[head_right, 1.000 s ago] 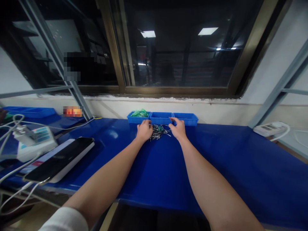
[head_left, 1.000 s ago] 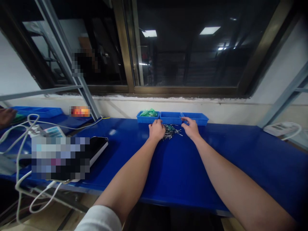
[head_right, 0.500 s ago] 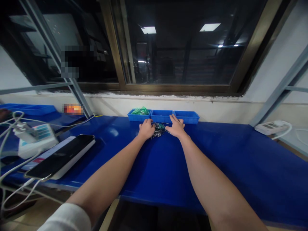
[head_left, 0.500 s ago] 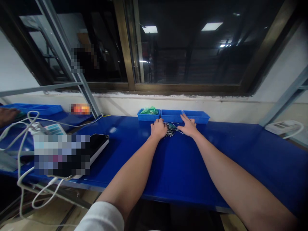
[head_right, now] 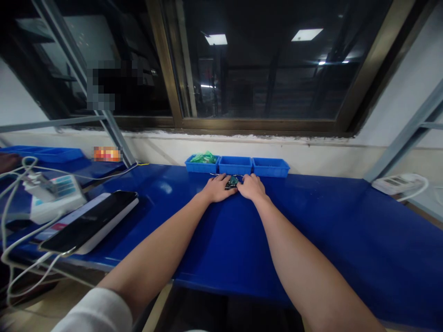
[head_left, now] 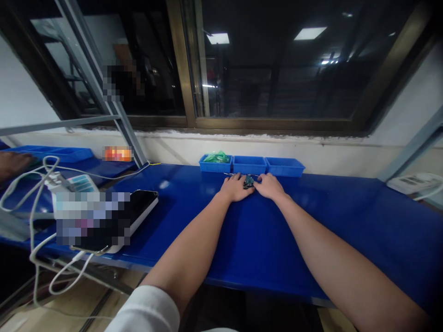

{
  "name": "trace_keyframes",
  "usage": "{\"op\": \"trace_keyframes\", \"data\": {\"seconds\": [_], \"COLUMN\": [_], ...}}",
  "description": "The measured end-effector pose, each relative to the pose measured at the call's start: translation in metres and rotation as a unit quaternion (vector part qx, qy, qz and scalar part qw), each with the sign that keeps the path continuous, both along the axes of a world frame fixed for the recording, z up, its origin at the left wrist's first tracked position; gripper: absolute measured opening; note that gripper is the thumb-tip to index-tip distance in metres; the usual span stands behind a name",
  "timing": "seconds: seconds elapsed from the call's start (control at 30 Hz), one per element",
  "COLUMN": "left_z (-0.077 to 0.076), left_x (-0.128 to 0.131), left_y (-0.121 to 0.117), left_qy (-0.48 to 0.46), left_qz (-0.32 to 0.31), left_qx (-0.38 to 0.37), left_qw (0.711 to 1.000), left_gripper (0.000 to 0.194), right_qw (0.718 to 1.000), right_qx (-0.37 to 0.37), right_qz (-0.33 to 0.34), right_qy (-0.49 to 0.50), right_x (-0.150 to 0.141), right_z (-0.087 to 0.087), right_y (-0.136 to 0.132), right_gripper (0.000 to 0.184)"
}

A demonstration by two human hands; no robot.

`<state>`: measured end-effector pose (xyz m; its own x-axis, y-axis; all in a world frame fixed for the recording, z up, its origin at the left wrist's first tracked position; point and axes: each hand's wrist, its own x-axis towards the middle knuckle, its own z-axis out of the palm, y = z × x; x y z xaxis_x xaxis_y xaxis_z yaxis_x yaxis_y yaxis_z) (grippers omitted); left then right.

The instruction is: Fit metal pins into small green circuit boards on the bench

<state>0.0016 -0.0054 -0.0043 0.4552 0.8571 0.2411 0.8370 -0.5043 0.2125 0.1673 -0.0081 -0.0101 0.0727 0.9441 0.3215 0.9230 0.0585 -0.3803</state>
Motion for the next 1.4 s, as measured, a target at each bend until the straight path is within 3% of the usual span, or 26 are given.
{"op": "trace_keyframes", "data": {"seconds": [0.43, 0.8, 1.03, 1.2, 1.3, 1.4], "left_z": [0.000, 0.001, 0.000, 0.000, 0.004, 0.010], "left_x": [-0.001, -0.001, -0.001, -0.001, 0.000, 0.001], "left_y": [0.002, 0.001, 0.001, 0.001, 0.000, -0.003], "left_qy": [0.010, 0.044, 0.037, 0.007, -0.025, -0.058], "left_qz": [-0.001, 0.005, 0.006, -0.002, -0.011, -0.023], "left_qx": [0.005, -0.001, 0.006, 0.050, 0.091, 0.115], "left_qw": [1.000, 0.999, 0.999, 0.999, 0.995, 0.991], "left_gripper": [0.067, 0.068, 0.068, 0.066, 0.057, 0.046], "right_qw": [0.999, 1.000, 0.999, 0.985, 0.966, 0.938], "right_qx": [0.036, -0.005, 0.038, 0.131, 0.146, 0.157], "right_qz": [0.019, 0.003, 0.009, 0.057, 0.118, 0.137], "right_qy": [0.032, 0.026, 0.010, 0.093, 0.178, 0.278], "right_x": [0.001, 0.001, -0.001, -0.002, -0.003, -0.003], "right_z": [-0.004, 0.001, 0.000, 0.001, 0.002, 0.002], "right_y": [0.004, 0.002, 0.000, 0.001, 0.003, 0.006], "right_gripper": [0.016, 0.019, 0.021, 0.022, 0.020, 0.019]}}
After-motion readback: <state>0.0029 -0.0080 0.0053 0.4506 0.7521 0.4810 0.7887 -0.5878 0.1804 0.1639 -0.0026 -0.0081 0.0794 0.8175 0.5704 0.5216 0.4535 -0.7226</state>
